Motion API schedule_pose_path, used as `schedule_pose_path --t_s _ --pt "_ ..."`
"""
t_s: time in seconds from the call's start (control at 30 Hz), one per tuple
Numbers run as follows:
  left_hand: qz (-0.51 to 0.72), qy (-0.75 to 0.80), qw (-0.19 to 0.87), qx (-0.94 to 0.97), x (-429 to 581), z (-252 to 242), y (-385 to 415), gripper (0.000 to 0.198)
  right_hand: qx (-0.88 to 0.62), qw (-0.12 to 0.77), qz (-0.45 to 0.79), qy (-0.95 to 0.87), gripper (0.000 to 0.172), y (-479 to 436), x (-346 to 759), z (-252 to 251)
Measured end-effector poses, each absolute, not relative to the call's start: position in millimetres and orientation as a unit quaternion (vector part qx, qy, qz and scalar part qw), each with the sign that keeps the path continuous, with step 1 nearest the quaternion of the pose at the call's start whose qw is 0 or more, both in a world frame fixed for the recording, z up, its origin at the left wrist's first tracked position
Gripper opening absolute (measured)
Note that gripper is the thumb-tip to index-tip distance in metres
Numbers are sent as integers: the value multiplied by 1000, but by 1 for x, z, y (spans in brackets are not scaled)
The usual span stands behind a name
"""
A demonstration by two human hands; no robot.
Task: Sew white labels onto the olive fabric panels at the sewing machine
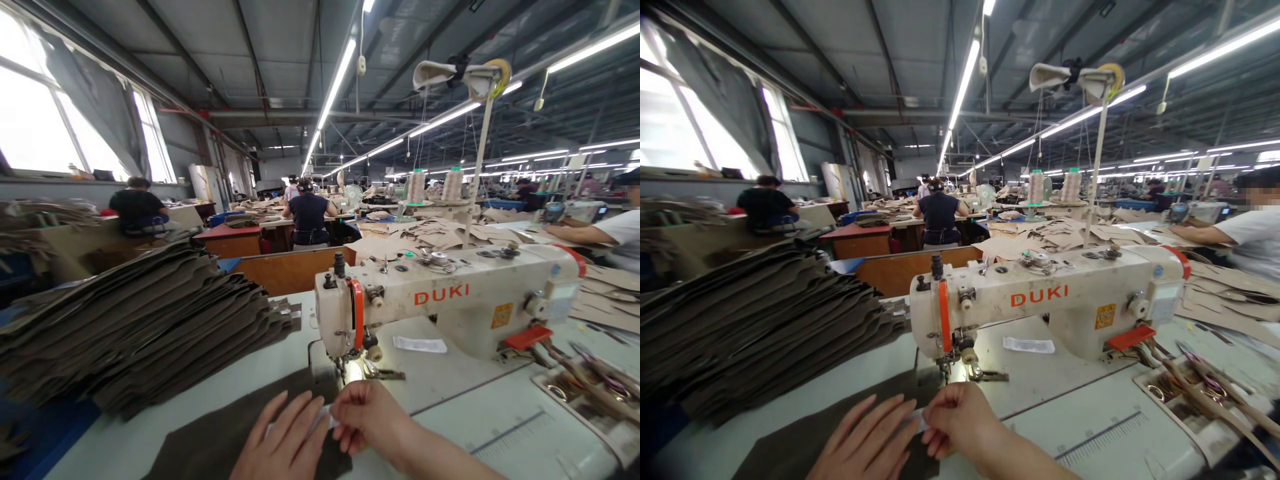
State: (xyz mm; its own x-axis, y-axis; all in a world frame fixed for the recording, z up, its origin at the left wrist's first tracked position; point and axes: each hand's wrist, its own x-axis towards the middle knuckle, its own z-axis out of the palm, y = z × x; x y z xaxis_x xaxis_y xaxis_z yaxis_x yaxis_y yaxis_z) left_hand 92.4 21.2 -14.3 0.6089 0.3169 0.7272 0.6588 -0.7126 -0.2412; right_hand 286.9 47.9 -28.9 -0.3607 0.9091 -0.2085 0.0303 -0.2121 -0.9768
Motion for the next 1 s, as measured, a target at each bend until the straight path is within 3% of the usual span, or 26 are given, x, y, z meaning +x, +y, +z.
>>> schedule_pose_path --t_s 0.13,0.33,0.43,0.53,0.63,0.83,1.0 --pt "-329 -263 249 -872 108 -14 25 38 -457 317 627 -546 34 51 285 -26" --pt "-287 -278 165 -901 108 -15 33 35 -490 333 524 -612 20 48 297 -14" --pt "-243 -326 95 -909 108 -18 34 33 -471 352 319 -743 13 34 311 -19" --pt "-220 -339 40 -914 109 -18 34 30 -333 314 51 -887 6 24 319 -42" --pt "-236 -329 40 -913 110 -19 36 29 -244 307 -92 -915 14 22 320 -69" --pt "-260 -301 85 -914 117 -20 38 29 -236 358 -154 -890 18 23 320 -80" --pt "-255 -291 128 -913 118 -23 39 36 -238 336 -153 -899 15 22 320 -77"
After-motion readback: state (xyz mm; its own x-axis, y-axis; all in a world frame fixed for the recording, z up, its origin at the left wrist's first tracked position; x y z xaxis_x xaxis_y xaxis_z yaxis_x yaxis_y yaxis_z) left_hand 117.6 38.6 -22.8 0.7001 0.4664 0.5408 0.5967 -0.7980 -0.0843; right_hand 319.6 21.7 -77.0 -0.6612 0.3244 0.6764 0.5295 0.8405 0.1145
